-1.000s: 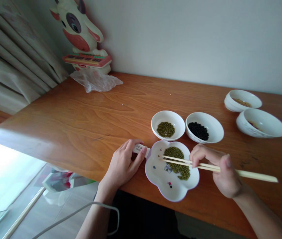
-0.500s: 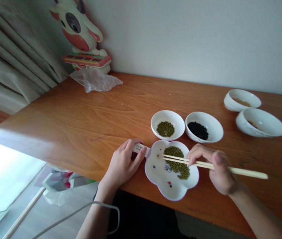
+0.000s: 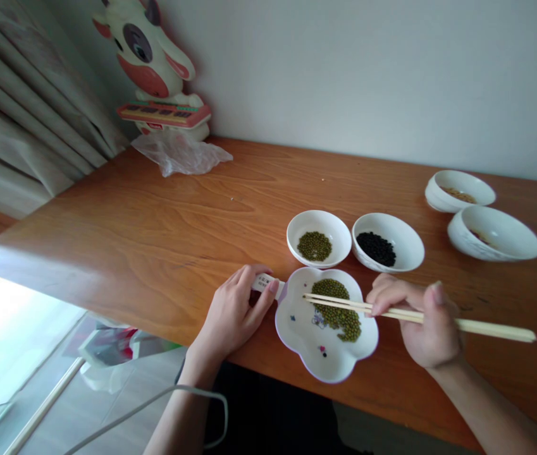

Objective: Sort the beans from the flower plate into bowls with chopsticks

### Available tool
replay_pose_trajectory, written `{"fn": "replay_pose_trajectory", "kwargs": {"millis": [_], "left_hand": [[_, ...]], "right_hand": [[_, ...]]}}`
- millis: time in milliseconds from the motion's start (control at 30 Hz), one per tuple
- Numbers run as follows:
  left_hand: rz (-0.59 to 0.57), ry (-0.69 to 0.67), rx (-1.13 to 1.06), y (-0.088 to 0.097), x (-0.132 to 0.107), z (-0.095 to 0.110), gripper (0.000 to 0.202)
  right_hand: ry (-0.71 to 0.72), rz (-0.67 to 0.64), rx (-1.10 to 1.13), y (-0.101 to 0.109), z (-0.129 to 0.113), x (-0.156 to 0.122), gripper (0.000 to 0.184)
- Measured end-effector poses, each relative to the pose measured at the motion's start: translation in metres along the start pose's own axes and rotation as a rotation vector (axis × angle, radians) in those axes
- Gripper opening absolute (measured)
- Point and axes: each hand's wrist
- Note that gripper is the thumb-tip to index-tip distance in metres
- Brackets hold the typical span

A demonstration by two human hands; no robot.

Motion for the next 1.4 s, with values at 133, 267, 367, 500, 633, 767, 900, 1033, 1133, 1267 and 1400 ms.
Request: {"fn": "replay_pose_trajectory", "kwargs": {"millis": [133,267,367,500,633,767,900,1033,1133,1267,1400], "left_hand": [[0.0,0.001,0.005,0.001,0.001,0.001,0.026],[0.01,-0.002,0.005,0.0,0.001,0.001,0.026],[0.012,-0.005,-0.002,0.0,0.0,0.0,0.025],[-0.007,0.001,-0.01,0.0,0.0,-0.001,0.023],[-0.008,0.008,-0.013,0.0,0.0,-0.001,0.023],[-0.009,0.015,-0.005,-0.001,-0.001,-0.001,0.024],[0.0,0.013,0.0,-0.001,-0.001,-0.002,0.024],[0.008,0.009,0.005,-0.001,0.0,-0.003,0.024],[0.013,0.004,0.003,-0.001,0.0,-0.002,0.024],[0.02,0.0,0.003,-0.002,0.0,-0.002,0.025],[0.005,0.004,0.007,-0.001,-0.001,-0.002,0.025]], "right_hand": [[-0.032,0.093,0.08,-0.001,-0.008,0.003,0.074],[-0.019,0.175,0.138,0.007,-0.011,0.008,0.076],[0.034,0.254,0.175,0.016,-0.009,0.014,0.076],[0.055,0.335,0.176,0.02,-0.003,0.021,0.073],[0.015,0.328,0.148,0.015,0.001,0.021,0.073],[-0.006,0.305,0.129,0.016,-0.003,0.02,0.073],[-0.087,0.09,0.107,0.021,-0.011,0.02,0.083],[-0.159,-0.131,0.004,0.024,-0.015,0.02,0.088],[-0.156,-0.188,-0.038,0.022,-0.015,0.017,0.087],[-0.122,-0.23,-0.042,0.019,-0.01,0.013,0.084],[-0.101,-0.261,-0.041,0.017,-0.006,0.01,0.078]]}}
Point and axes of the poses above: each hand's wrist, its own x-axis towards the middle knuckle, its own y-axis out of the back of the hand, z = x × y, and after that the axes turned 14 degrees about z, right-handed
